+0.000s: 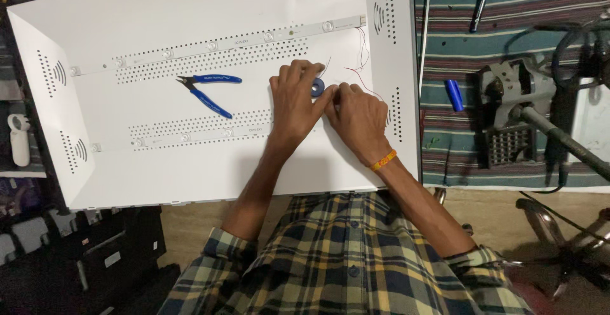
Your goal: The person strips the insulation from two wires using pliers, then twists the exposed strands together. They apply solder with a soldering iron to join the wires and secure the connection inside a white metal enclosure. The person repeats the process for a second wire pair.
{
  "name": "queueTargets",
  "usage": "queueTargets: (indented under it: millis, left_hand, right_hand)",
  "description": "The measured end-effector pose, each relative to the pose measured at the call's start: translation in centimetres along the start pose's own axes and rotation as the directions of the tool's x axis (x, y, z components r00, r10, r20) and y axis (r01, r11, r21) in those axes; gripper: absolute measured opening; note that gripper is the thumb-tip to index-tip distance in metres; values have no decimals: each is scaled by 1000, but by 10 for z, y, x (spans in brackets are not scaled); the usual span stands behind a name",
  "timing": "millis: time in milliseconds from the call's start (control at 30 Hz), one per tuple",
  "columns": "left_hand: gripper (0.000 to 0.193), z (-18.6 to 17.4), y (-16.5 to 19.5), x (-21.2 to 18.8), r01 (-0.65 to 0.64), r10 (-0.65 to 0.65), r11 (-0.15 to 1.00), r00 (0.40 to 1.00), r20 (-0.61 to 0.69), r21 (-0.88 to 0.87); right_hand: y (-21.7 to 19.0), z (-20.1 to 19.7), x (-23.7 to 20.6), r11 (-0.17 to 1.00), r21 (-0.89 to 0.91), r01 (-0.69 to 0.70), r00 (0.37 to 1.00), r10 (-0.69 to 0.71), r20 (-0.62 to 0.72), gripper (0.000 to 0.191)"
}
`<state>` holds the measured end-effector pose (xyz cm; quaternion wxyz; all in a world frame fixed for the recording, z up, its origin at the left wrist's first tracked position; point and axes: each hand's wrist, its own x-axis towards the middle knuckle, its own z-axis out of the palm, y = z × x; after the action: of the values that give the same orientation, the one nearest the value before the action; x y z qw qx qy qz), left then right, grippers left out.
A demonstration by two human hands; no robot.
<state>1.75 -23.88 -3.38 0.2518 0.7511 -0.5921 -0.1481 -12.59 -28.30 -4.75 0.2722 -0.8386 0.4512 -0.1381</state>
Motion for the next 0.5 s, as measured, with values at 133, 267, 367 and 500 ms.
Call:
queueTargets:
  millis: [133, 267, 367, 500]
  left_hand:
    - [30, 12, 3, 16, -51, 53, 998, 998, 34, -46]
    - [34, 25, 6, 30, -141, 146, 988, 987, 65, -69]
    - [31, 35, 13, 37, -247, 249, 968, 968, 34, -52]
    - [10, 38, 20, 42, -287, 286, 958, 957, 40, 10]
  right_hand:
    - [6, -9, 1, 994, 89, -58, 998, 55, 42, 30]
    - [13, -30, -10, 975, 178, -134, 991, 133, 15, 25]
    - [17, -41, -15, 937, 275, -216, 975, 220, 19, 25]
    - [21, -48, -16, 907, 386, -167, 976, 209, -67, 23]
